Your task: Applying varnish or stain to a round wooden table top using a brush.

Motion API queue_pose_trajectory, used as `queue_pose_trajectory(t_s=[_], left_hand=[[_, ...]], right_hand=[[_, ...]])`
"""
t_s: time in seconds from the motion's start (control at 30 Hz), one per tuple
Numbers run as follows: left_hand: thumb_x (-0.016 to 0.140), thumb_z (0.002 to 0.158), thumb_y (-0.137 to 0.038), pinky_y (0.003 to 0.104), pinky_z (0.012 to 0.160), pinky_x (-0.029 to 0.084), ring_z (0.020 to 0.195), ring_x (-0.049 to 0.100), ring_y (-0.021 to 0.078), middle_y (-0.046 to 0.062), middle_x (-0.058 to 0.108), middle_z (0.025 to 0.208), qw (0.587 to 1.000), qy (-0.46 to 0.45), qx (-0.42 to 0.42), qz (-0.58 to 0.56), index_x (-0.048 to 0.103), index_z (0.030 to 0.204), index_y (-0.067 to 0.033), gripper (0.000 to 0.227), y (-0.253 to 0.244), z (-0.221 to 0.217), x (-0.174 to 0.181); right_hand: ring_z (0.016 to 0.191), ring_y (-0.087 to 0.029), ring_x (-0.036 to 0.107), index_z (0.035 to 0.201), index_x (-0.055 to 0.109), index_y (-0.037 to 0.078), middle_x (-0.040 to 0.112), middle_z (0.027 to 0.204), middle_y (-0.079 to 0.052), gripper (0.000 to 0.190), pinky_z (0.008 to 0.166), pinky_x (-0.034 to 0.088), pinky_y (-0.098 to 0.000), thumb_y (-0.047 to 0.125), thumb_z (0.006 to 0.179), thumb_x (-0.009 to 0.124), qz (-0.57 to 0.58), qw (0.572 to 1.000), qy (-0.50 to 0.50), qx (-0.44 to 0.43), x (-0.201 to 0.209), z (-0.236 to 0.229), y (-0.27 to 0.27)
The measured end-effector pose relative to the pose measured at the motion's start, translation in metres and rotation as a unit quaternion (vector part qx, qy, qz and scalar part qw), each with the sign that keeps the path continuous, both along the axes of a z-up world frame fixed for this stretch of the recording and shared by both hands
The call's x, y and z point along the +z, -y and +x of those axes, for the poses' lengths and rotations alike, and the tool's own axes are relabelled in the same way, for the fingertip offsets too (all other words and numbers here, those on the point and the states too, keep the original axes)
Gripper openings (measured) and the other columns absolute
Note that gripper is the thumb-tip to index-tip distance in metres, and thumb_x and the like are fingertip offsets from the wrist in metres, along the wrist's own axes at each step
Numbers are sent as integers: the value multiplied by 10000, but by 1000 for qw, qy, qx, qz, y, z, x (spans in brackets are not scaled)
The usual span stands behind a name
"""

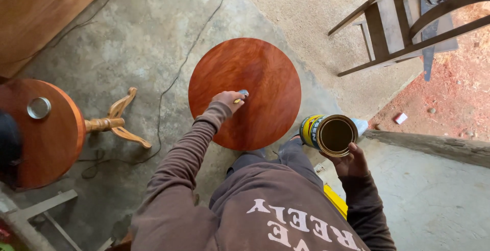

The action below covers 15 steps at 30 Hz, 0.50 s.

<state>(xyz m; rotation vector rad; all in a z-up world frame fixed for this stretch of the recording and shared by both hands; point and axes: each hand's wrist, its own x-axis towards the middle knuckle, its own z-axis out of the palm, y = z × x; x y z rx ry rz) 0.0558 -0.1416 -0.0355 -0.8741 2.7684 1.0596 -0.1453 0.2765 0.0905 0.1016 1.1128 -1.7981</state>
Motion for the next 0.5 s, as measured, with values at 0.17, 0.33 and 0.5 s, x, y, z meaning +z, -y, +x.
queue_pose_trajectory(t_s=[0.17, 0.33, 0.5], left_hand=[[774, 881, -308, 413, 814, 588, 895, 741, 283, 96, 781, 994, 985, 86, -24, 149, 785, 1106, -202, 249, 20, -37, 44], [804, 849, -243, 378, 733, 601, 786, 742, 214, 81, 783, 908, 977, 71, -39, 198, 785, 1041, -159, 210, 67, -82, 24], [811, 853, -268, 444, 813, 565, 924, 702, 278, 69, 762, 1037, 999, 50, -3, 21, 799, 1044, -233, 195, 101, -123, 38]], right_hand=[[1342, -337, 556, 1562, 433, 87, 558, 1495, -146, 772, 1083, 466, -585, 385, 895, 682, -12, 1000, 4, -4, -2, -2, 2], [1339, -337, 553, 1570, 420, 76, 547, 1505, -156, 767, 1083, 459, -577, 371, 908, 673, -27, 1000, -10, 0, 3, 1, 1], [1324, -333, 552, 1552, 427, 45, 557, 1477, -172, 691, 1110, 437, -561, 347, 959, 616, -5, 999, 42, -24, -11, -1, -18]])
